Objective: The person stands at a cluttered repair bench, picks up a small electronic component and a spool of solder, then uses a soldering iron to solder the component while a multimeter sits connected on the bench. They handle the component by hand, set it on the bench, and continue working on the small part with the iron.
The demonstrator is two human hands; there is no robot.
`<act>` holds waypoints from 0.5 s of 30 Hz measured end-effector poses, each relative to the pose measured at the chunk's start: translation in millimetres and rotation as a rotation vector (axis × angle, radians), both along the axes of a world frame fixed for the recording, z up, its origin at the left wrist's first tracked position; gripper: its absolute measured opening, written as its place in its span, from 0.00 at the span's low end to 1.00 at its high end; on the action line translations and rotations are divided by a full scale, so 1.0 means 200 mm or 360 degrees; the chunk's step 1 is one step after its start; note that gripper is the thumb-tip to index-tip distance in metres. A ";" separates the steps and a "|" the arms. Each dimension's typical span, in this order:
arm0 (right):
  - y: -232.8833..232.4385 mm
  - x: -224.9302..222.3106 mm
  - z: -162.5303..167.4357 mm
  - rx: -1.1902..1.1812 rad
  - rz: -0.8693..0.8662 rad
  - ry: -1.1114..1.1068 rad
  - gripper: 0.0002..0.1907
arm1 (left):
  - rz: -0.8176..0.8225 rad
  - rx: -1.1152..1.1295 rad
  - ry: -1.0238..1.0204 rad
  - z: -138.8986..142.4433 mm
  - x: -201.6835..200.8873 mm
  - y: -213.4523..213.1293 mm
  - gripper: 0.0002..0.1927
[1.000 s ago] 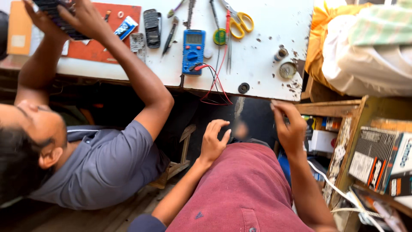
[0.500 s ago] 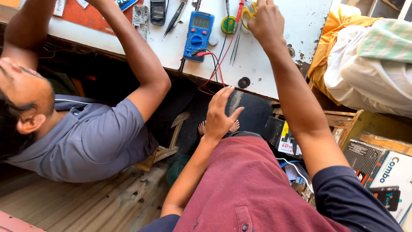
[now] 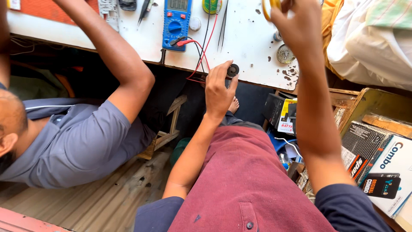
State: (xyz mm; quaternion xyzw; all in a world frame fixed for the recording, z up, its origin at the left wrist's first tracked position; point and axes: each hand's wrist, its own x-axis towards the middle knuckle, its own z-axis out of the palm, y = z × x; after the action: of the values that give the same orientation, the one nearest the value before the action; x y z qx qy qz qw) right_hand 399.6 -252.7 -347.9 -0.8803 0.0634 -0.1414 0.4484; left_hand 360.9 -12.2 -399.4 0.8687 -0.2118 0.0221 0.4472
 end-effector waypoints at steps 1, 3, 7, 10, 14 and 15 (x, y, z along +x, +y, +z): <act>0.02 -0.15 0.00 0.0293 0.0021 -0.0080 0.22 | -0.0012 -0.0014 0.0011 -0.01 0.01 0.00 0.23; 0.14 -0.45 -0.03 0.1383 -0.0084 0.0074 0.31 | -0.0042 -0.0049 0.0063 -0.02 0.04 0.01 0.22; 0.41 -0.91 -0.13 0.1922 -0.0096 0.0438 0.40 | -0.0037 -0.0174 0.0100 -0.03 0.08 0.03 0.20; 0.50 -1.12 -0.24 0.2101 -0.0206 0.0836 0.36 | -0.0051 -0.0164 0.0182 -0.03 0.09 0.03 0.21; 0.52 -1.21 -0.39 0.2130 -0.0156 0.1115 0.30 | -0.0069 -0.0115 0.0148 -0.04 0.09 0.02 0.24; 0.53 -1.22 -0.42 0.2196 -0.0099 0.1065 0.29 | -0.0074 -0.0099 0.0151 -0.04 0.09 0.02 0.24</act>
State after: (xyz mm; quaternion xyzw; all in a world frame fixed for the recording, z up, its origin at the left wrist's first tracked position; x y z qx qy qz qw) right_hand 156.1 -147.4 -432.1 -0.3947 0.2944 0.1916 0.8490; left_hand 379.3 -9.1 -406.7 0.8493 -0.2096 -0.0230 0.4839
